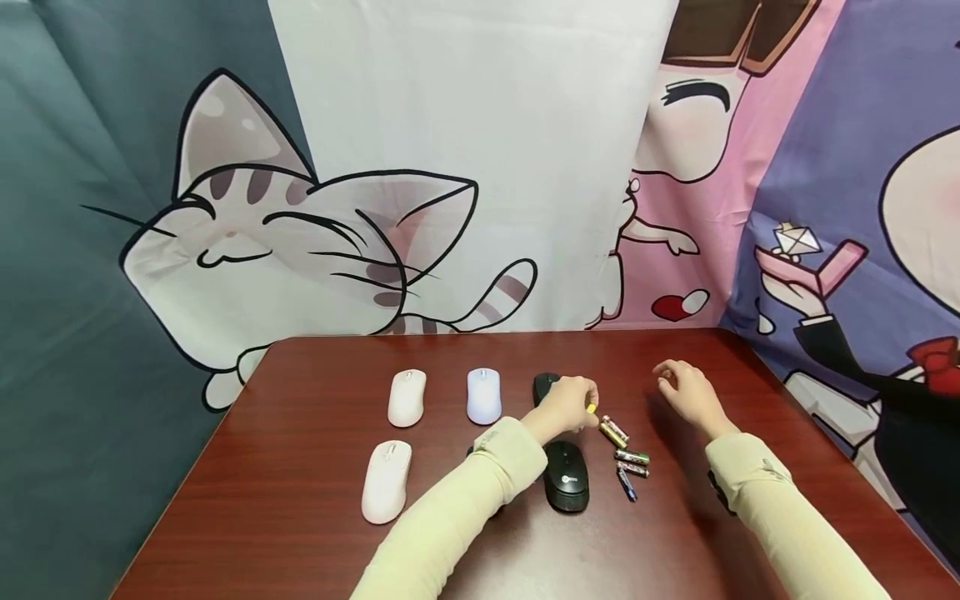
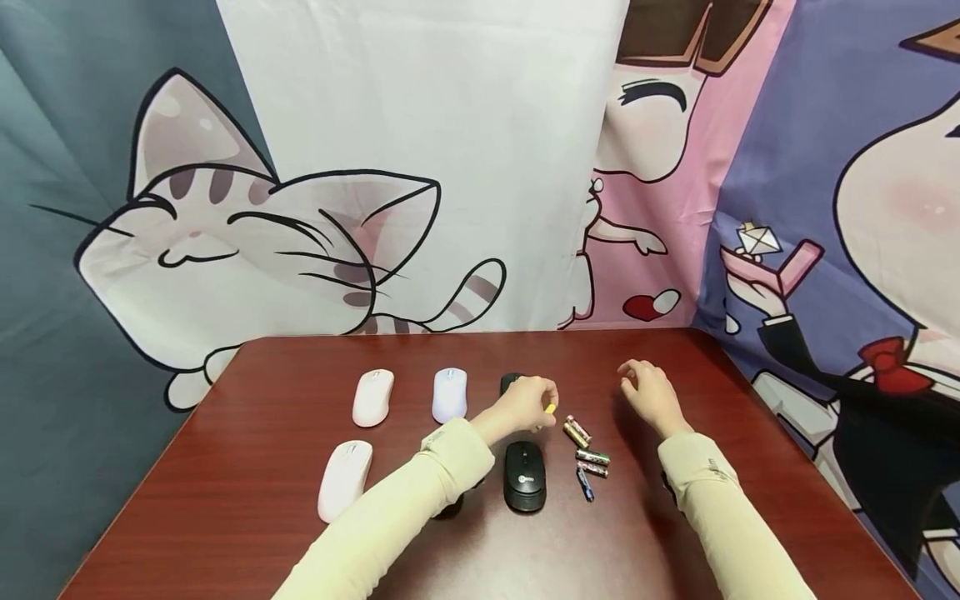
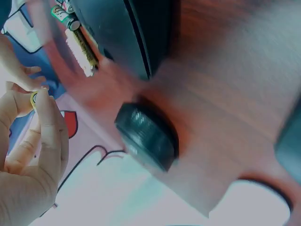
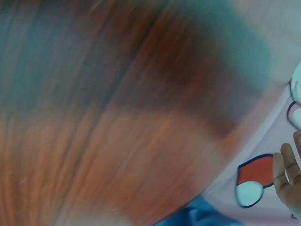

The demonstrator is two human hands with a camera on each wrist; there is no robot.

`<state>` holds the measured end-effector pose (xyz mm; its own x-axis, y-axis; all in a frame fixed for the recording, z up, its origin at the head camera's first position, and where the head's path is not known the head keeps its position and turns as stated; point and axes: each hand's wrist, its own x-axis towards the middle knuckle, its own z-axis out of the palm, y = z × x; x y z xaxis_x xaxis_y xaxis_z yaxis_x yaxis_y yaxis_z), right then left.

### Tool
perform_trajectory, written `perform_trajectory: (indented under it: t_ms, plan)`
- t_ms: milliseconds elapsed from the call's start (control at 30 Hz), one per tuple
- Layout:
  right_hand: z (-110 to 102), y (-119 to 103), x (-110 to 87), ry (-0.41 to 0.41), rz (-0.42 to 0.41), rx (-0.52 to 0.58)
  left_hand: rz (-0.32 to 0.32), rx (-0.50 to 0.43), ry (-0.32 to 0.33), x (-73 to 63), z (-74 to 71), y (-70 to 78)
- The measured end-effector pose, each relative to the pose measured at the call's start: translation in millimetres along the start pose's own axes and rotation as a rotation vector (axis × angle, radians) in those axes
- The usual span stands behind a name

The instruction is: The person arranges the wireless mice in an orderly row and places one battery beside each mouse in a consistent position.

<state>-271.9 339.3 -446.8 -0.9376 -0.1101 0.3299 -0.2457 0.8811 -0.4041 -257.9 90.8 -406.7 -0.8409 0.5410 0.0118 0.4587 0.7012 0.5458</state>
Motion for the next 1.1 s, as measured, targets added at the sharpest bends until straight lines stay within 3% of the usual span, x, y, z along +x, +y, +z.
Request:
perform_trajectory:
  t_ms: [167, 333, 500, 667, 833, 1100]
  plan:
    - [4, -16, 2.5, 0.029, -0.063, -0.008, 0.04, 0.016, 0.047, -10.8, -11.2, -11.3]
    - [6, -31, 4.3, 0.051, -0.104, -0.028, -0.014, -0.035, 0.074, -20.0, -21.1, -27.1]
    - [4, -47, 6.1, 0.073, -0.104, -0.005, -0.02, -0.005, 0.133, -27.1, -34.0, -38.5]
    - [5, -60, 6.9, 0.054, -0.096, 0.024, -0.009, -0.023, 0.166, -36.7, -41.9, -46.3]
    - [6, -74, 9.0, 0.039, -0.085, 0.054, 0.014, -0.101, 0.192, -50.1, -48.5, -54.3]
    - [10, -101, 15.2, 0.003, -0.112, 0.086, -0.022, -0.118, 0.262, -70.3, -65.1, -70.8]
